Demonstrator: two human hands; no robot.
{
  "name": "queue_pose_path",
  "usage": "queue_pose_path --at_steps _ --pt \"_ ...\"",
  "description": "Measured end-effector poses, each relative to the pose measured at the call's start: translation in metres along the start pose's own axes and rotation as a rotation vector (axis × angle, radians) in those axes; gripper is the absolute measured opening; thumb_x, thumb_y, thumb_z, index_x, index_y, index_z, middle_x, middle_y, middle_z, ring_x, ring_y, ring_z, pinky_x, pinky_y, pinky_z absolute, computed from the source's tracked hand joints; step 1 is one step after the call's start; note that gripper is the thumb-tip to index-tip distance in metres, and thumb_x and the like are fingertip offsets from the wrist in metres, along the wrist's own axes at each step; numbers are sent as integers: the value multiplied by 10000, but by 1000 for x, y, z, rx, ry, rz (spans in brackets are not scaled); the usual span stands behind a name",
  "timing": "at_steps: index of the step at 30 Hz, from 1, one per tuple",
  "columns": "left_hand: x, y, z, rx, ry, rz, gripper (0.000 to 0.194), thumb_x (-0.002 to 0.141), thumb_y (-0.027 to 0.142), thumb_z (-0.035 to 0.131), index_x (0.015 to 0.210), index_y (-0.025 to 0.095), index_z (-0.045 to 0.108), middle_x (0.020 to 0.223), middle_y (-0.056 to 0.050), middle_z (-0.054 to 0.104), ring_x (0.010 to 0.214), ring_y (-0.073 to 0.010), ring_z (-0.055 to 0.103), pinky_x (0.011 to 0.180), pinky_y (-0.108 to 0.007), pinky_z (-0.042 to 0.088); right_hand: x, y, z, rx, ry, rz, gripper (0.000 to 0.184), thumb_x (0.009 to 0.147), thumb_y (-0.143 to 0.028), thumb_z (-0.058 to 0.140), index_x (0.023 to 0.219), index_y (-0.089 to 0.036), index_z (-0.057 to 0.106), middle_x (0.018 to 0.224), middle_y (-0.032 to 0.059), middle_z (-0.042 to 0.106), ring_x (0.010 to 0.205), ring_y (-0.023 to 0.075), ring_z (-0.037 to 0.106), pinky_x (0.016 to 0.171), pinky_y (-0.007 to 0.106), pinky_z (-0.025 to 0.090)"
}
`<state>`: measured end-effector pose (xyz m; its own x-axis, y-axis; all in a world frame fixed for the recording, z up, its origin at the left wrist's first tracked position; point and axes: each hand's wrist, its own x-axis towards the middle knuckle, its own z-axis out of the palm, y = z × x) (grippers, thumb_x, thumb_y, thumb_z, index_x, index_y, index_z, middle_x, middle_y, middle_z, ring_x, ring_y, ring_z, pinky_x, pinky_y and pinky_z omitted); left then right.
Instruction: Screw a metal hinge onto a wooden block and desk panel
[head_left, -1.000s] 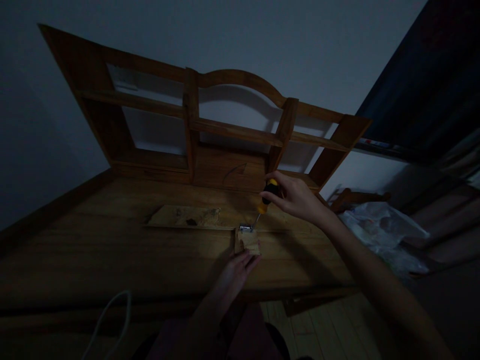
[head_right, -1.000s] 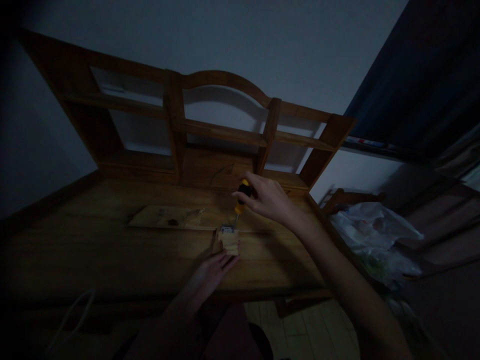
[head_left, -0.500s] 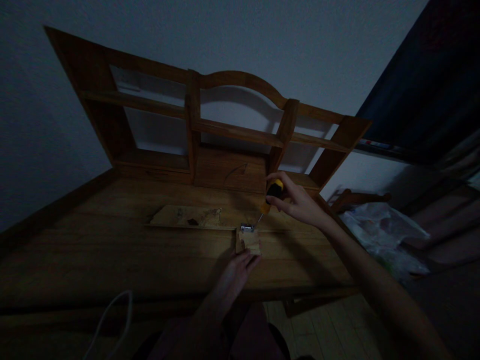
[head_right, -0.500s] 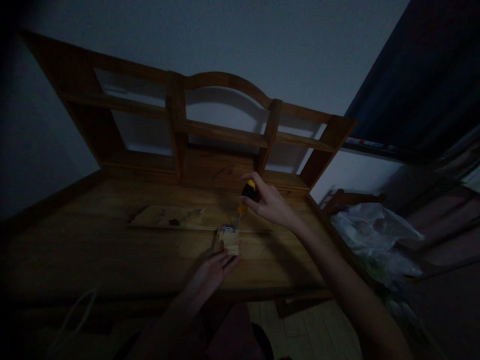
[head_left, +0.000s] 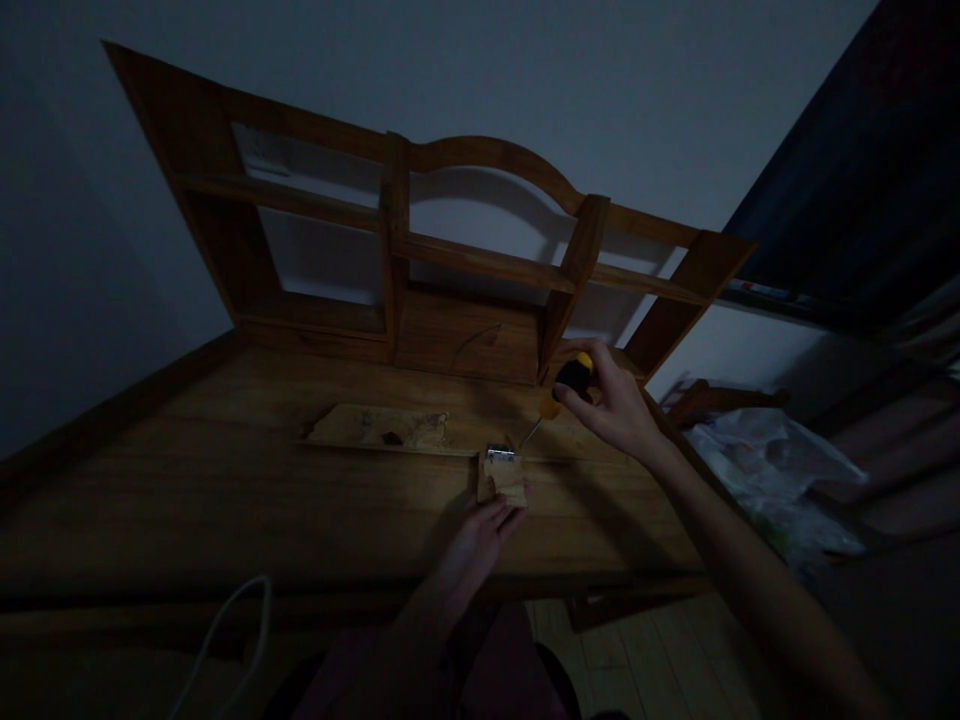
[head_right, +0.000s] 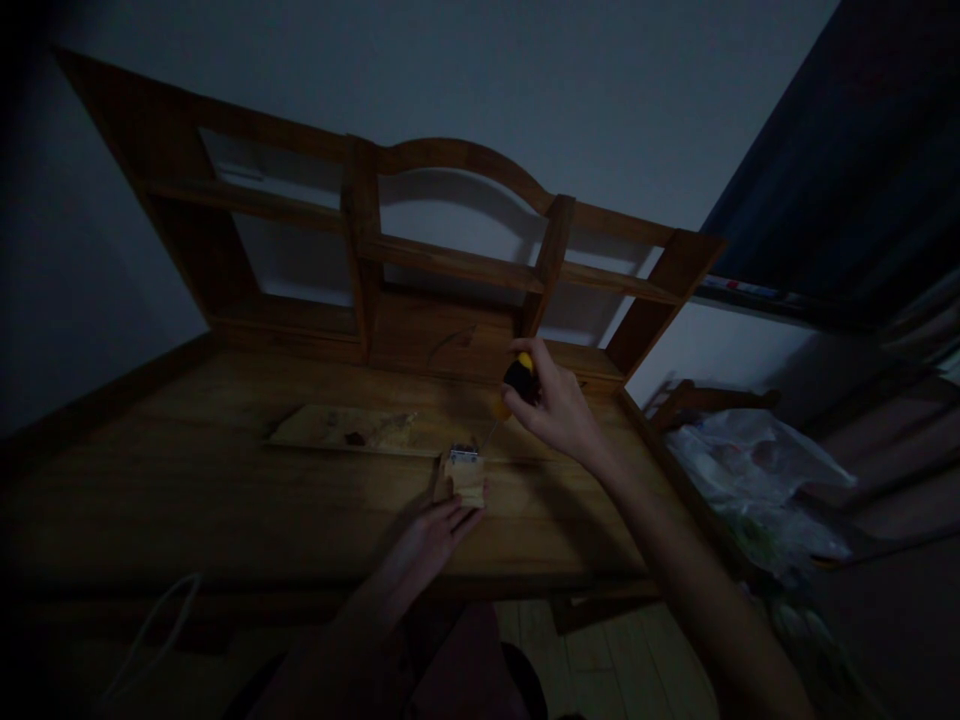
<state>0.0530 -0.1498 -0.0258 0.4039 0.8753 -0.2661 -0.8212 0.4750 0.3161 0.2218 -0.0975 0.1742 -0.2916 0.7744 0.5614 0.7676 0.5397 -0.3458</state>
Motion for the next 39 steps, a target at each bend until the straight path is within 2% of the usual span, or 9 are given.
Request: queue_pose_path --at_steps 3,7,11,16,26,33,39 --pt "-1 0 1 5 -16 16 323 784 -8 602 1055 146 688 1045 -94 752 1094 -250 685 1158 -519 381 0 -4 2 24 34 -1 399 859 -319 604 1231 -238 485 934 31 628 762 174 598 638 276 455" --pt "1 -1 -1 14 -12 12 188 790 12 626 921 129 693 1033 -107 751 1117 -258 673 1167 -514 371 -1 -10 12 114 -6 -18 369 887 -342 591 1226 -250 478 921 24 613 777 174 597 646 275 472" --pt "2 -1 -3 20 -23 -1 217 796 19 626 955 144 706 1064 -94 749 1132 -245 668 1185 -507 347 -2 -16 23 151 -64 -18 366 885 -321 588 1227 -255 474 862 -2 584 733 155 581 623 255 463" --pt "1 -1 -4 4 -22 21 157 781 12 623 846 127 707 999 -100 753 1081 -250 684 1172 -520 363 -1 -18 26 98 -56 -41 381 872 -291 592 1231 -241 476 825 -15 581 657 131 560 613 249 451" --pt "5 -4 -7 2 35 27 156 771 8 617 816 125 709 982 -105 755 1052 -240 695 1169 -470 375 -3 -17 27 84 -31 -28 373 863 -293 592 1215 -243 480 836 -10 593 662 135 565 622 253 456" --pt "3 -2 -5 10 43 18 206 767 -8 616 882 136 707 1005 -109 752 1152 -259 664 1183 -464 353 -3 -18 29 90 -33 -43 384 855 -272 600 1219 -243 482 835 -8 588 684 138 573 618 245 459" --pt "5 -3 -7 23 54 6 173 770 -2 611 819 139 698 976 -90 756 1092 -233 689 1180 -447 368 -4 -19 29 87 -33 -29 362 856 -273 594 1201 -243 486 812 -18 579 661 131 566 614 242 457"
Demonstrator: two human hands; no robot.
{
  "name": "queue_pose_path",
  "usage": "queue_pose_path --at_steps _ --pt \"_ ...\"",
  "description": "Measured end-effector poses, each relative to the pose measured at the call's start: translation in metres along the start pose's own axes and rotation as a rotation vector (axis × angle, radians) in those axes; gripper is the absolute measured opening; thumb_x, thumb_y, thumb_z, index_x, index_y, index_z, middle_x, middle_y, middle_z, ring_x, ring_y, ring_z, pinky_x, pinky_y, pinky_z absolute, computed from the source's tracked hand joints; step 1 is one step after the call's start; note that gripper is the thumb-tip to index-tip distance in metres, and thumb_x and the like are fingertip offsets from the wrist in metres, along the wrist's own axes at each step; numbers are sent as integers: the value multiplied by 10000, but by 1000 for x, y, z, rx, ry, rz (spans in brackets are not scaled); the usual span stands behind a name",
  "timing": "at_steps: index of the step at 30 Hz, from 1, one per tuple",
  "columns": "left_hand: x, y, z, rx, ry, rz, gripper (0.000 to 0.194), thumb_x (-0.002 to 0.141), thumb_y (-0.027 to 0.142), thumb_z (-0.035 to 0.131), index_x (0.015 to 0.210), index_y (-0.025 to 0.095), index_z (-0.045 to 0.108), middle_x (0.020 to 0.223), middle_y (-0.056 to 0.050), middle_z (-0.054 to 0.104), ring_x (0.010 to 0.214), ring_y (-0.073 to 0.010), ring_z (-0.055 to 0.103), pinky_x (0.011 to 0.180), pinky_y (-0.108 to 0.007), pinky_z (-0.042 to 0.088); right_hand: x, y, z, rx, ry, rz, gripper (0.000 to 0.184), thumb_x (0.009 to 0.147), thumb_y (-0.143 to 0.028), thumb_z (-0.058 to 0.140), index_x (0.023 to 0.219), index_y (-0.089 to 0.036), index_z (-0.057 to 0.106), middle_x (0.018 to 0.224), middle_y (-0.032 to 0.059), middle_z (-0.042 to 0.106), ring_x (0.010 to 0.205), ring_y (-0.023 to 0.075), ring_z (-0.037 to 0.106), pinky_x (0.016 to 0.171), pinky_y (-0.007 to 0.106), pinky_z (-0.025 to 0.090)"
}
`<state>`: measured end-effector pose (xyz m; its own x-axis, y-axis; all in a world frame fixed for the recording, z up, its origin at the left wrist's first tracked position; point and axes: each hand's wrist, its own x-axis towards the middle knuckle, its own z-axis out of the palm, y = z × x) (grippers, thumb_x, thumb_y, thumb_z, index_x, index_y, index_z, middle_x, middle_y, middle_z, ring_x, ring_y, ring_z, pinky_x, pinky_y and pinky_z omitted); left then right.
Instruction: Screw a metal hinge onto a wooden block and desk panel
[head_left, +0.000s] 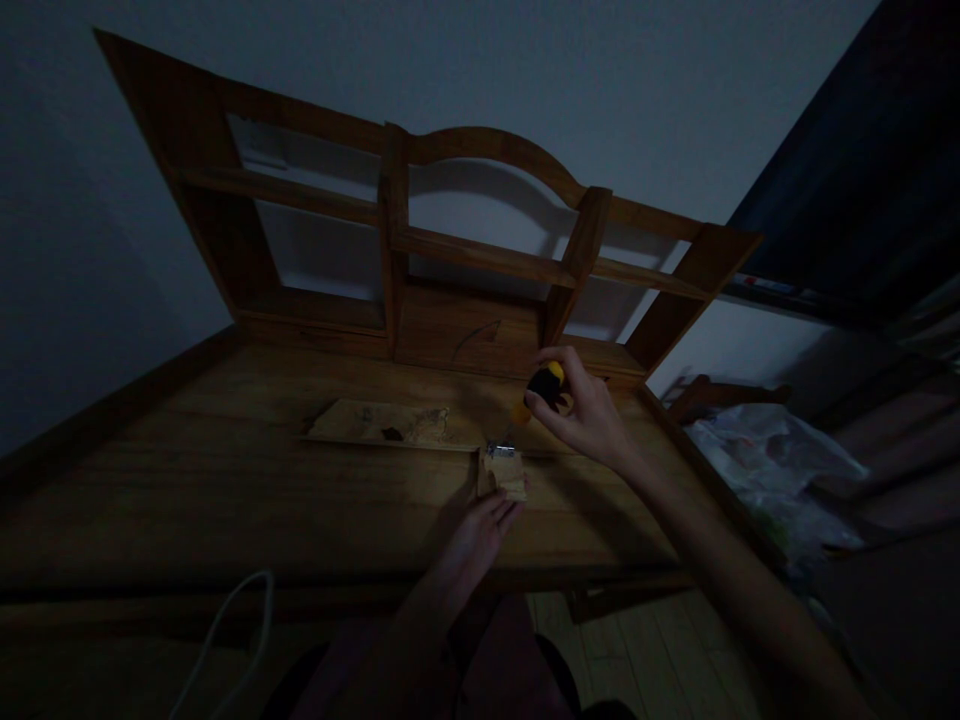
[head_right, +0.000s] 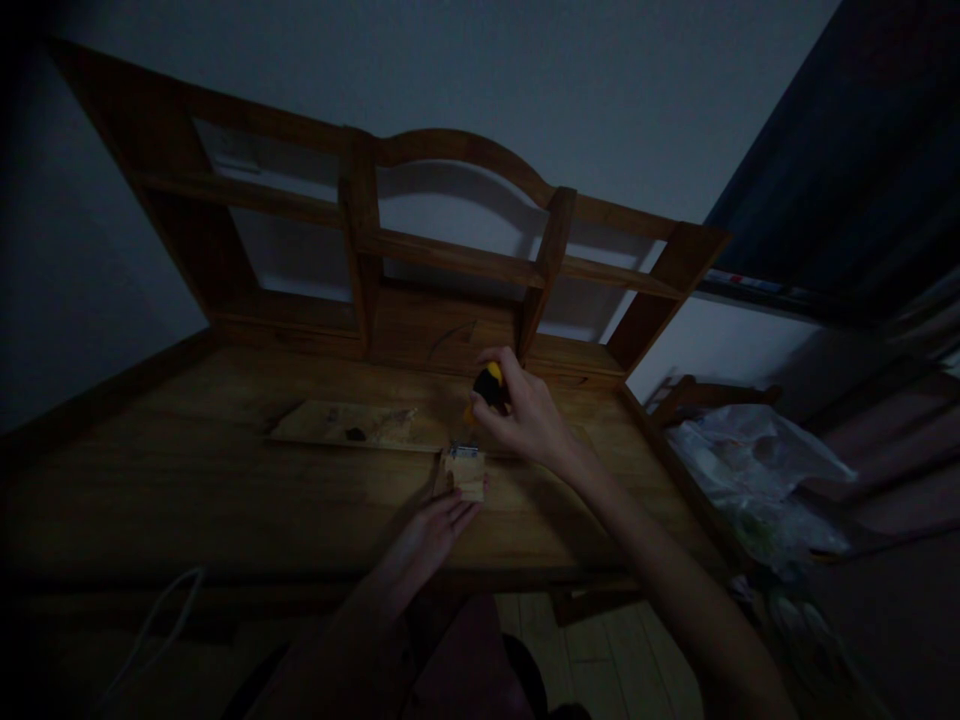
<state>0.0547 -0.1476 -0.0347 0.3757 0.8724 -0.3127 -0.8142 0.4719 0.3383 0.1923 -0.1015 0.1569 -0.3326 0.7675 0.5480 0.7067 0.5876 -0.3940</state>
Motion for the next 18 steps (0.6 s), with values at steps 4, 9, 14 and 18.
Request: queue_pose_path --at_steps 4,9,14,18 --pt "0 0 2 -2 -1 17 199 777 -4 601 879 130 708 1015 -102 752 1123 -246 676 1177 -456 375 -2 0 -1 -8 -2 -8 361 852 -277 595 1196 -243 491 845 -4 607 689 144 592 625 254 469" --pt "-2 1 5 4 2 3 208 779 -18 583 880 122 699 1033 -113 750 1187 -255 647 1200 -463 340 -4 0 -1 -20 -16 -15 364 851 -266 597 1198 -258 488 856 0 620 704 153 602 627 262 474" --pt "-4 2 9 8 2 8 223 778 -20 591 909 117 709 1065 -118 752 1172 -259 658 1201 -467 337 -8 -1 -5 21 -47 -71 332 865 -283 601 1174 -258 484 927 17 632 744 167 610 674 288 488" --pt "-5 3 8 -5 -6 10 215 777 -8 601 907 129 705 1059 -102 755 1190 -260 649 1216 -473 308 -13 -2 -9 63 -97 -140 299 864 -245 600 1145 -252 498 995 26 631 780 159 610 711 283 488"
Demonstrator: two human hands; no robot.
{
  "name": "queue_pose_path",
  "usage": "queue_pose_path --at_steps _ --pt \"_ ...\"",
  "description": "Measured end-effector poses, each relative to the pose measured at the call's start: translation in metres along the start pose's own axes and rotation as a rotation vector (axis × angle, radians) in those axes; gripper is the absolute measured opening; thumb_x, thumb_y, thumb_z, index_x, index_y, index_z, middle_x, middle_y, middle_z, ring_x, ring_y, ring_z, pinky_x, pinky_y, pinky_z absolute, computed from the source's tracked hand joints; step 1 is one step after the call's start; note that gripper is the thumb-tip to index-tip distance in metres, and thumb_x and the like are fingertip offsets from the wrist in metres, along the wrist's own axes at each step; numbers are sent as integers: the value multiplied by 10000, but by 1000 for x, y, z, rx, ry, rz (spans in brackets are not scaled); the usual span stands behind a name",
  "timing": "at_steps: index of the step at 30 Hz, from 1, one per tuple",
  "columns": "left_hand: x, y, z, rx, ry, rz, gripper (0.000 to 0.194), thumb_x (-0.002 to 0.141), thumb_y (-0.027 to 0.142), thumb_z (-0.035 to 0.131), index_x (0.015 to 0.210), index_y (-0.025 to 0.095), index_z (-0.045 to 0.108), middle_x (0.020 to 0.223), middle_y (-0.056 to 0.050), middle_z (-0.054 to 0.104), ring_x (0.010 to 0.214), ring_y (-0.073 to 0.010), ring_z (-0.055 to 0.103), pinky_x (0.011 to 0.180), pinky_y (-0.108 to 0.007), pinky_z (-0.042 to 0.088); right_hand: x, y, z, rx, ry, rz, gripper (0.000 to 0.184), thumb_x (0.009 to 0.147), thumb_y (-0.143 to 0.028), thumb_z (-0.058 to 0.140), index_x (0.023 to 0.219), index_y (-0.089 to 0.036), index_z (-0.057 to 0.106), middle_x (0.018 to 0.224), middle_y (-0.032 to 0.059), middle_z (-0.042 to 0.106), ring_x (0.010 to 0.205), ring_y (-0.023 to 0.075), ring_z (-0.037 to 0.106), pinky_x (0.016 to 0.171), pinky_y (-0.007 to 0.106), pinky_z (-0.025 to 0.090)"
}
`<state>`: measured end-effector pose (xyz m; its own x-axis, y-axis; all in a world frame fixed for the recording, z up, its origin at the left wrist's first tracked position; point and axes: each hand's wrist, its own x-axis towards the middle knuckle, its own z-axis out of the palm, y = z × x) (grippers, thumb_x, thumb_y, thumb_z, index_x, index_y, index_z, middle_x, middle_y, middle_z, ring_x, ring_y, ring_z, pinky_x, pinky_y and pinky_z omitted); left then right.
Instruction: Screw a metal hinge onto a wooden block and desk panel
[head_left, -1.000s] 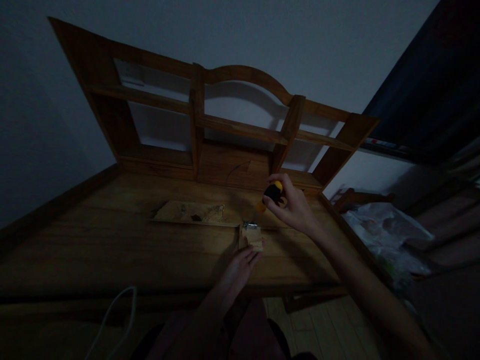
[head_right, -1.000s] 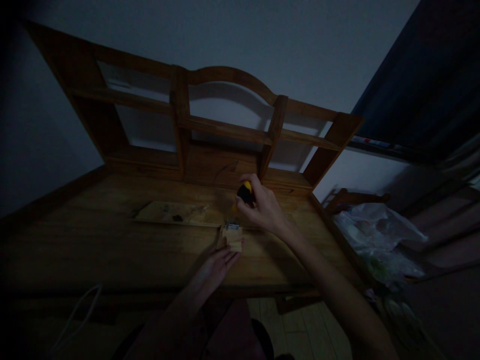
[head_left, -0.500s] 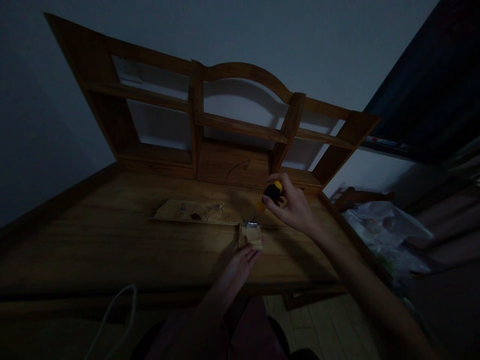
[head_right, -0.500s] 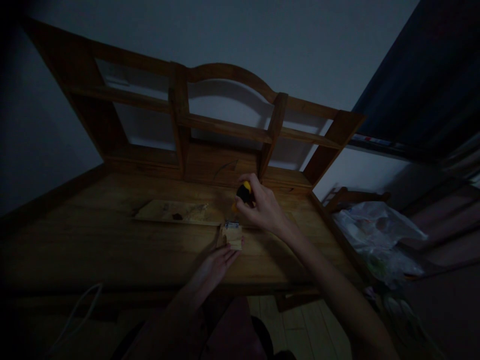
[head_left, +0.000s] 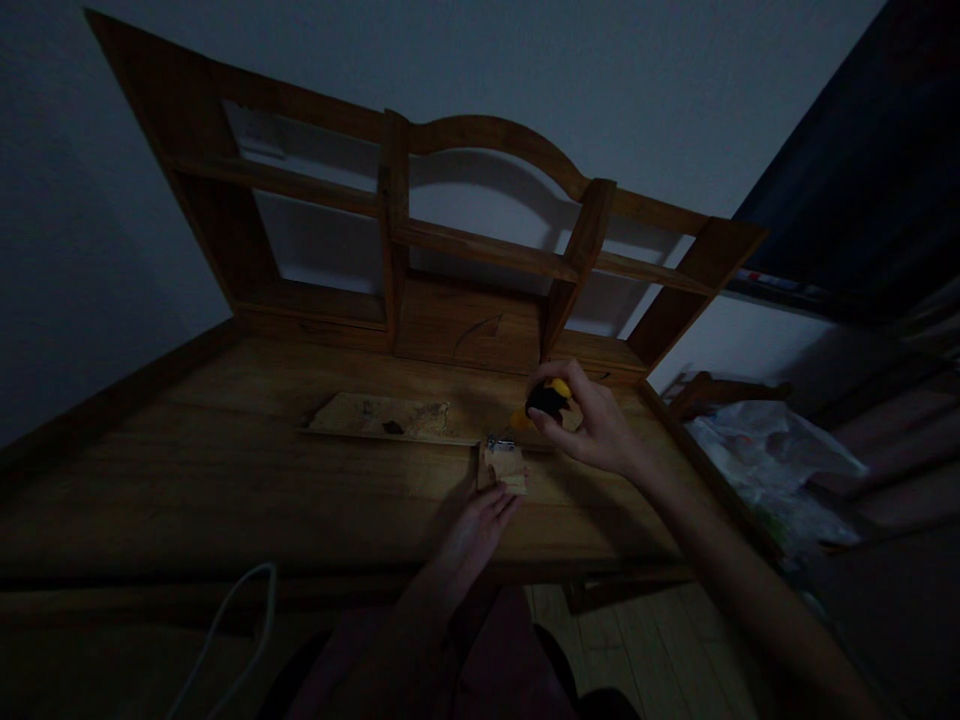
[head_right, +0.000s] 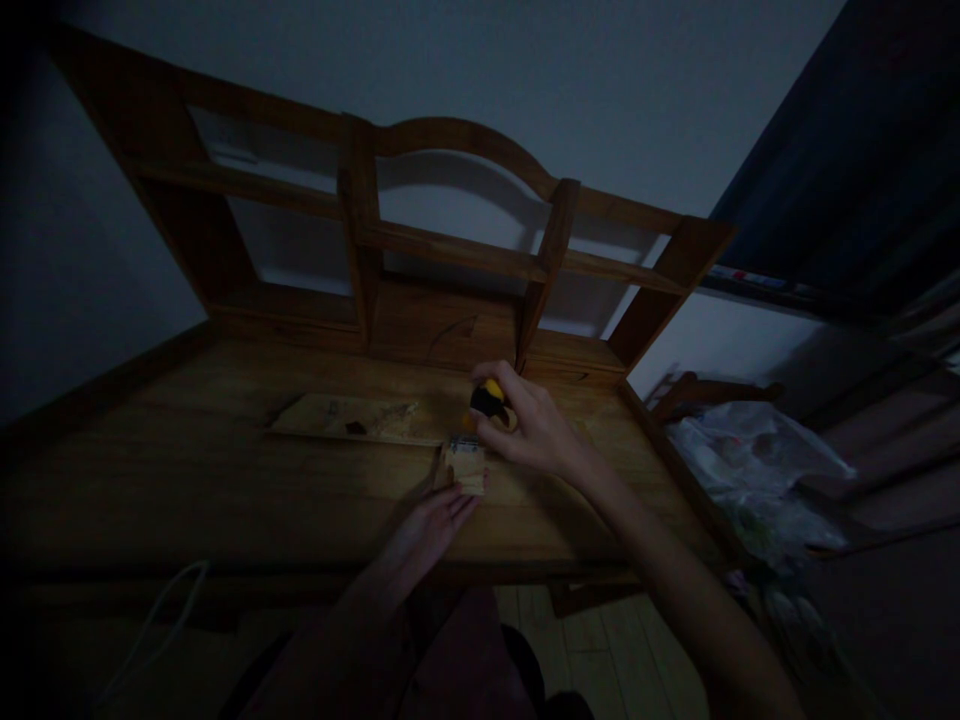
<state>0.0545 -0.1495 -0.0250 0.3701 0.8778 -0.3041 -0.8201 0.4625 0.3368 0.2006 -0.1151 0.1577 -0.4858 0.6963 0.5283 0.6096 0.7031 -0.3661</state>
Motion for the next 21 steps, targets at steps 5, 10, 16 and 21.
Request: queue_pose_path --at_steps 5,10,16,21 --pt "1 -1 -3 4 -28 7 214 794 -5 582 921 122 699 1072 -120 746 1217 -268 632 1216 -470 311 -6 -1 -4 -3 -53 -50 325 835 -190 616 1138 -257 519 1037 28 639 857 172 624 760 288 492" --pt "3 -1 -3 -6 12 2 201 805 -24 546 839 110 692 998 -127 750 1175 -268 654 1217 -471 309 -9 -2 -7 15 -79 -83 321 834 -169 611 1129 -256 521 1063 34 639 890 176 625 781 297 499" --pt "0 0 1 -18 40 -1 227 811 -43 552 823 127 702 955 -84 753 1033 -221 707 1198 -455 351 -13 0 -6 12 -95 -136 327 828 -166 599 1135 -248 522 1066 44 653 929 186 640 804 313 516" --pt "0 0 1 -31 43 -13 220 800 -45 551 713 105 686 845 -92 743 943 -205 716 1172 -438 390 -17 3 -1 19 -79 -206 339 840 -189 602 1164 -241 517 1072 54 657 944 184 649 803 313 532"
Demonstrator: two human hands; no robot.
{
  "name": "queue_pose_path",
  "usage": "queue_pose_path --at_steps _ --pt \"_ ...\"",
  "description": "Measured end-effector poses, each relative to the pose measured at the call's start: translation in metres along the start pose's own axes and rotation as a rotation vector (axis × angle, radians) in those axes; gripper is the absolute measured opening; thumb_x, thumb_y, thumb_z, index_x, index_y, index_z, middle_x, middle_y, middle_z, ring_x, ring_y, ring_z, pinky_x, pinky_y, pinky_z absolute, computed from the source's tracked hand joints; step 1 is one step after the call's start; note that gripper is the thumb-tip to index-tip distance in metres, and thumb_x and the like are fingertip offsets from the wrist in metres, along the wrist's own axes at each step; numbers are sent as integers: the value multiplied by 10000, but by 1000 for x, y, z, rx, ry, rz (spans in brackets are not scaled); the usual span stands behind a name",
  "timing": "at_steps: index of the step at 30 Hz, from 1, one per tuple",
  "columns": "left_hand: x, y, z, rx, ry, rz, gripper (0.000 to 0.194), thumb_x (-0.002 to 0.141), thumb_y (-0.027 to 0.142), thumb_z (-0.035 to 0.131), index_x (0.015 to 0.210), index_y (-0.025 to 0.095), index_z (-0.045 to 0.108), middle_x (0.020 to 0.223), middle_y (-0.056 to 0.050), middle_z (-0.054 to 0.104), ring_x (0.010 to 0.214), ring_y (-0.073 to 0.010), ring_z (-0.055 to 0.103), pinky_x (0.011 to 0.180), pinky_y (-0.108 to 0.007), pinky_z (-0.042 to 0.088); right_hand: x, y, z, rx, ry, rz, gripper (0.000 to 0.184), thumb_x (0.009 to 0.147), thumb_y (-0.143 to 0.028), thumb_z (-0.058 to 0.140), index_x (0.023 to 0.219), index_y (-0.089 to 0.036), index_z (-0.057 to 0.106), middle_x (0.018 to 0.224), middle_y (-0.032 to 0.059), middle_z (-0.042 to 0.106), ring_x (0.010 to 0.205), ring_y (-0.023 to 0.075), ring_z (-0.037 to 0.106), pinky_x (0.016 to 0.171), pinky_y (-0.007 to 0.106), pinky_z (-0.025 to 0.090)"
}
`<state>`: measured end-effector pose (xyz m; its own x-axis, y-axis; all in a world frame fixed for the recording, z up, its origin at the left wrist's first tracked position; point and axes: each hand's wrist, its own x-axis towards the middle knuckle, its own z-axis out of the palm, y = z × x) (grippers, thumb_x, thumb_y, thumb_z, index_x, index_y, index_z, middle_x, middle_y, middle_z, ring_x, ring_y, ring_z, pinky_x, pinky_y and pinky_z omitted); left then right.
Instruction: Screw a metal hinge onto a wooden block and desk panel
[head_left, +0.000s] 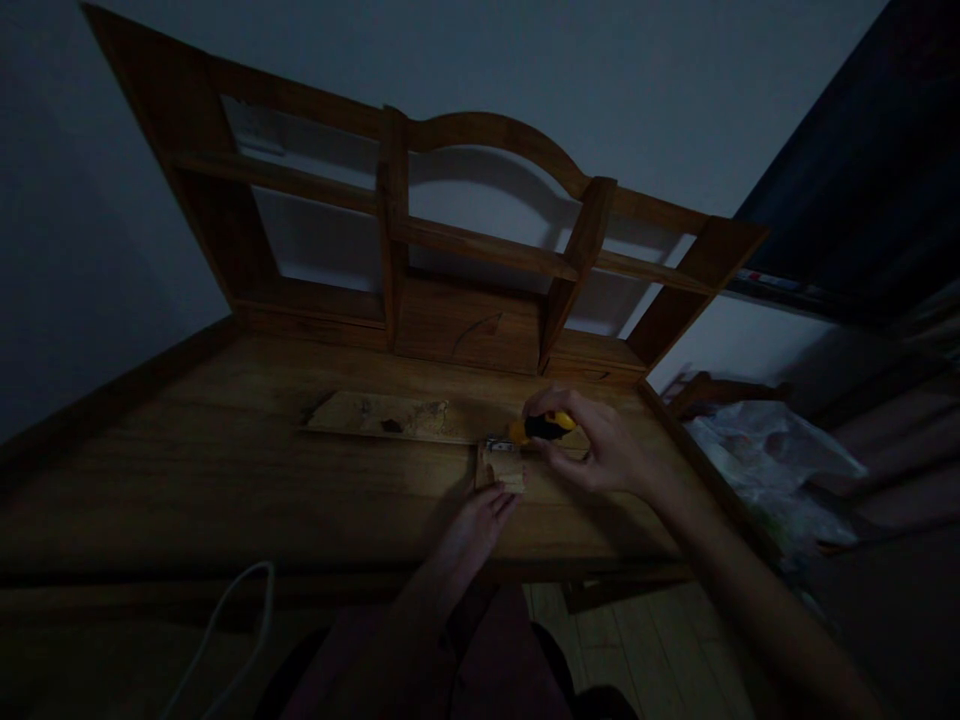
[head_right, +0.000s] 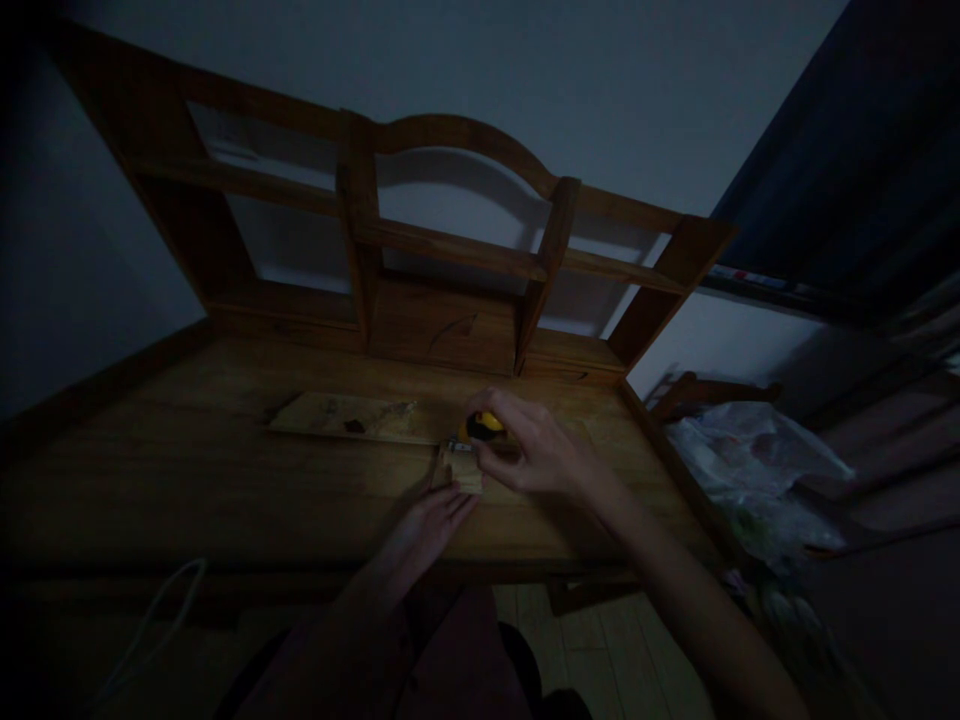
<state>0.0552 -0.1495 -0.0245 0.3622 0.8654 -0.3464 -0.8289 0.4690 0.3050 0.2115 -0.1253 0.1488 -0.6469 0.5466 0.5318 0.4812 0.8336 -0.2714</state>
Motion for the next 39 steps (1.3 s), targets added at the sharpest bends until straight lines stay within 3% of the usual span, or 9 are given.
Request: queue_pose_path --at_steps 4,11,16,22,28,31,35,39 --pt "0 0 -1 -16 3 10 210 769 -51 570 718 117 685 800 -69 736 886 -188 718 1167 -443 390 0 -4 1 15 -18 -3 338 850 -178 592 1173 -237 513 1091 61 661 952 182 651 796 304 533" --pt "0 1 -1 -4 -34 9 194 755 -19 592 827 123 703 954 -102 749 1137 -252 667 1193 -462 337 15 4 1 -109 61 148 277 898 -337 632 1132 -236 523 963 28 646 779 157 634 688 267 500" --pt "2 -1 -6 2 -62 10 148 752 -3 613 803 110 694 962 -125 752 1175 -280 647 1194 -470 334 32 15 1 -213 102 219 372 903 -372 610 1215 -206 495 892 33 638 696 168 610 645 283 478" --pt "3 0 -6 -1 -70 7 213 756 -28 589 879 112 694 1048 -130 745 1172 -266 653 1187 -465 351 43 16 -9 -152 7 123 488 914 -263 522 1386 -210 414 1207 109 626 939 229 629 823 371 505" --pt "7 -3 -11 -6 -33 1 186 762 -28 576 766 122 685 924 -109 753 1102 -259 683 1176 -475 372 46 14 -2 -274 30 237 458 951 -469 554 1317 -199 500 934 63 701 750 211 674 692 318 500" --pt "5 -3 -9 -19 -45 18 190 756 -18 595 803 139 690 924 -87 757 1090 -251 691 1187 -485 353 46 8 -3 -320 12 212 476 968 -423 516 1377 -187 457 1076 106 702 890 250 687 768 363 523" --pt "-1 1 -1 -1 -63 11 246 751 -28 608 912 133 703 1026 -99 757 1079 -249 696 1181 -489 360 47 2 -10 -236 -36 108 484 985 -289 449 1457 -208 383 1398 124 565 1190 258 597 969 413 493" --pt "-3 2 2 -7 -58 9 226 750 -23 609 887 131 702 993 -103 759 1067 -249 700 1174 -486 364 47 5 -10 -241 -3 122 462 995 -380 489 1419 -204 436 1315 114 621 1014 220 668 876 354 528"
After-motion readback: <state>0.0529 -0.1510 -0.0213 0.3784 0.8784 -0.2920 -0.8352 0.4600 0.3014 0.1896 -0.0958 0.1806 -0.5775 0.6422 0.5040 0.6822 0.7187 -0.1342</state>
